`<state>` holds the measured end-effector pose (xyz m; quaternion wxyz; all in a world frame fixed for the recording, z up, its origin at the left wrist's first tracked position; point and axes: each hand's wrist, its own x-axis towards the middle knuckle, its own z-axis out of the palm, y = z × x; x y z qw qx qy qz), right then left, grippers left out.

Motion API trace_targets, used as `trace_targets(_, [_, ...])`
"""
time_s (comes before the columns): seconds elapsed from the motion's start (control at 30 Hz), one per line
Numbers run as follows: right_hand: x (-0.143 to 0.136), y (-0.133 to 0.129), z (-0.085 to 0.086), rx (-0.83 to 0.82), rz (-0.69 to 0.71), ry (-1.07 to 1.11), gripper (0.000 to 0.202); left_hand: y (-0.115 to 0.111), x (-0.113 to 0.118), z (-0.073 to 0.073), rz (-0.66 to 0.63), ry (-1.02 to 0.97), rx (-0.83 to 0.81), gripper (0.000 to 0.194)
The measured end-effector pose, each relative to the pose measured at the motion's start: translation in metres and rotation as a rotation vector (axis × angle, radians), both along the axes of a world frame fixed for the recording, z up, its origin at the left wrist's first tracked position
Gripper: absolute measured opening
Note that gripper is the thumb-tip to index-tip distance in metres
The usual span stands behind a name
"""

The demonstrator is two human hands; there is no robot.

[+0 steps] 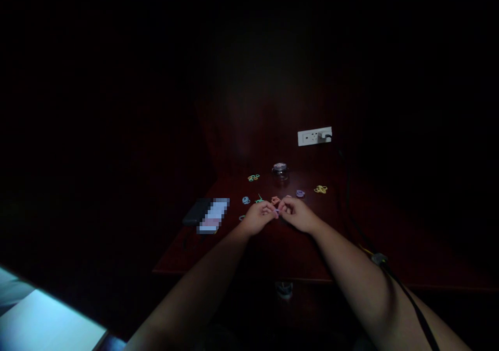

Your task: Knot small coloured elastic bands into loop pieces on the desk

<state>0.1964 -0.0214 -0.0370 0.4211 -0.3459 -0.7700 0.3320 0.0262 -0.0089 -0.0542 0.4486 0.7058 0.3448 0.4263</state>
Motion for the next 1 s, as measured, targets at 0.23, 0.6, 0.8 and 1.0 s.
trace_targets(0.23, [0.000, -0.004, 0.004, 0.064, -0.121, -0.004, 0.016, -0.007, 0.000, 0.006, 0.036, 0.025, -0.003, 0.015])
trace_targets(0.6, [0.067, 0.054, 0.048, -0.055, -0.772, 0.812, 0.017, -0.003, 0.000, 0.009, -0.002, 0.123, -0.011, 0.013])
trace_targets(0.8, [0.076, 0.084, 0.023, -0.058, -0.770, 0.429, 0.018, -0.003, 0.000, 0.012, -0.006, 0.164, -0.019, 0.013])
trace_targets(1.0, [0.070, 0.090, -0.003, -0.046, -0.714, 0.152, 0.016, 0.000, -0.001, 0.009, -0.008, 0.195, -0.002, 0.016])
